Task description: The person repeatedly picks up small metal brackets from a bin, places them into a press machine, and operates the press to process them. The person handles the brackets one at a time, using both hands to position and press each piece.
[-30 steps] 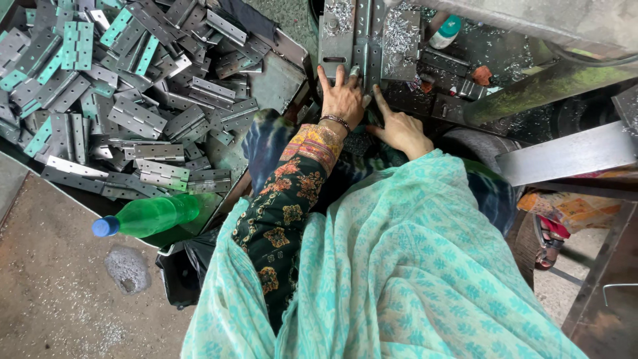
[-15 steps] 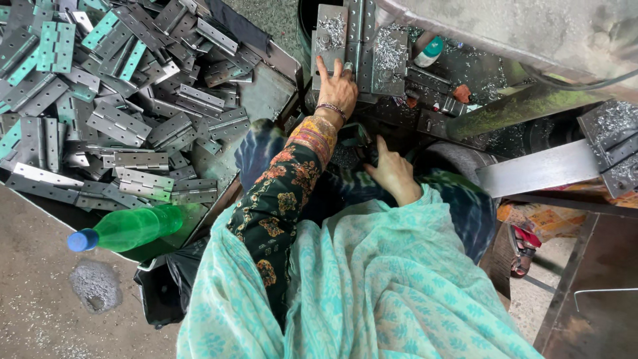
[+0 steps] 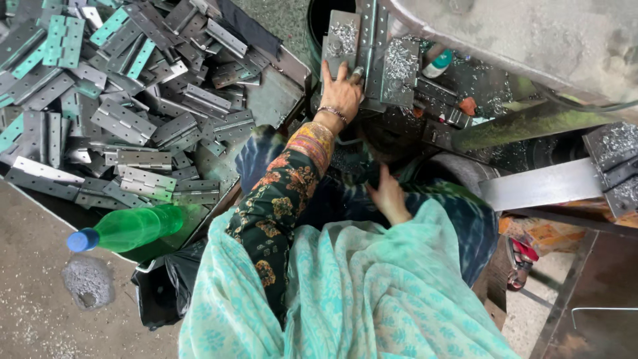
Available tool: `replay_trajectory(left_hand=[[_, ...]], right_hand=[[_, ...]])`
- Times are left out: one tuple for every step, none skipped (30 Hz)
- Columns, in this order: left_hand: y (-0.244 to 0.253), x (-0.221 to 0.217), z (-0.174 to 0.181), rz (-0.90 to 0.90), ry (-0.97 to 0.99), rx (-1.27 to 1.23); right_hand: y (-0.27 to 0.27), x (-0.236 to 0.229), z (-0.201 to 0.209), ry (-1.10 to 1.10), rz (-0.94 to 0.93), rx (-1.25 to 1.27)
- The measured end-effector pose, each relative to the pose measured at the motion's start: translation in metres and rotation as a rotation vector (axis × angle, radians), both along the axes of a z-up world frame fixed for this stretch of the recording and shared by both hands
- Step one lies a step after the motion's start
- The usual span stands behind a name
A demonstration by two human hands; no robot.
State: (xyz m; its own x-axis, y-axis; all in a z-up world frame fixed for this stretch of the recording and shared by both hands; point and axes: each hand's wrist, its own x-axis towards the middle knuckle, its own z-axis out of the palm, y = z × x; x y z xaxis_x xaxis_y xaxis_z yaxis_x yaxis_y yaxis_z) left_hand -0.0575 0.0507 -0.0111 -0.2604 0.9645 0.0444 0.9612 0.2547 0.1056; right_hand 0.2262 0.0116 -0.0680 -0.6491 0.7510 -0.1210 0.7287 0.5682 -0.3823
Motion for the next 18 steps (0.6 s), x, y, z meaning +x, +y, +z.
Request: replay_trajectory(left_hand=[[0.0,-0.002,-0.004,0.01,-0.02,-0.037],[0.003,-0.002,-0.009,0.01,-0.019,-0.008],[0.006,-0.003,-0.013,0.012,-0.018,0.022],[0.012,-0.005,-0.015,0.01,-0.013,0.057],[0.018,-0.005,-0.016,0.013,-0.034,0.06],[0.022,-0.009,-0.016,0.021,-0.05,0.064],[0.025,-0.012,-0.015,0.029,-0.066,0.068],[0.025,-0.013,-0.016,0.022,-0.051,0.076],[0.024,-0.013,-0.016,0.016,-0.037,0.085],[0.023,-0.014,-0.016,0.013,-0.021,0.095],[0.022,-0.012,-0.014,0.013,-0.02,0.073],[0.019,-0.012,-0.012,0.014,-0.011,0.046],[0.016,-0.014,-0.01,0.014,-0.002,0.019],[0.013,-0.008,-0.01,0.015,-0.004,0.024],[0.009,-0.002,-0.011,0.017,-0.006,0.03],[0.012,-0.004,-0.007,0.025,-0.003,0.048],[0.014,-0.004,-0.004,0.038,-0.013,0.053],[0.016,-0.008,-0.002,0.053,-0.023,0.056]], right_hand=[[0.003,0.0,0.008,-0.02,0.019,0.032],[0.006,0.003,0.014,-0.059,0.013,-0.002],[0.009,0.006,0.018,-0.097,0.008,-0.037],[0.012,0.006,0.019,-0.13,-0.001,-0.067],[0.013,0.007,0.018,-0.133,-0.009,-0.051],[0.012,0.004,0.012,-0.132,-0.012,-0.034],[0.009,0.003,0.003,-0.13,-0.015,-0.016],[-0.001,0.003,-0.008,-0.053,-0.019,0.013],[-0.012,0.005,-0.021,0.025,-0.023,0.043],[-0.017,0.007,-0.032,0.103,-0.023,0.073],[-0.016,0.01,-0.039,0.1,-0.036,0.069],[-0.019,0.008,-0.046,0.104,-0.05,0.059],[-0.022,0.004,-0.05,0.109,-0.063,0.05],[-0.026,0.009,-0.05,0.119,-0.064,0.032],[-0.027,0.013,-0.046,0.13,-0.065,0.013],[-0.021,0.009,-0.039,0.148,-0.057,0.008],[-0.016,0.006,-0.028,0.087,-0.066,-0.014],[-0.011,0.003,-0.016,0.027,-0.072,-0.036]])
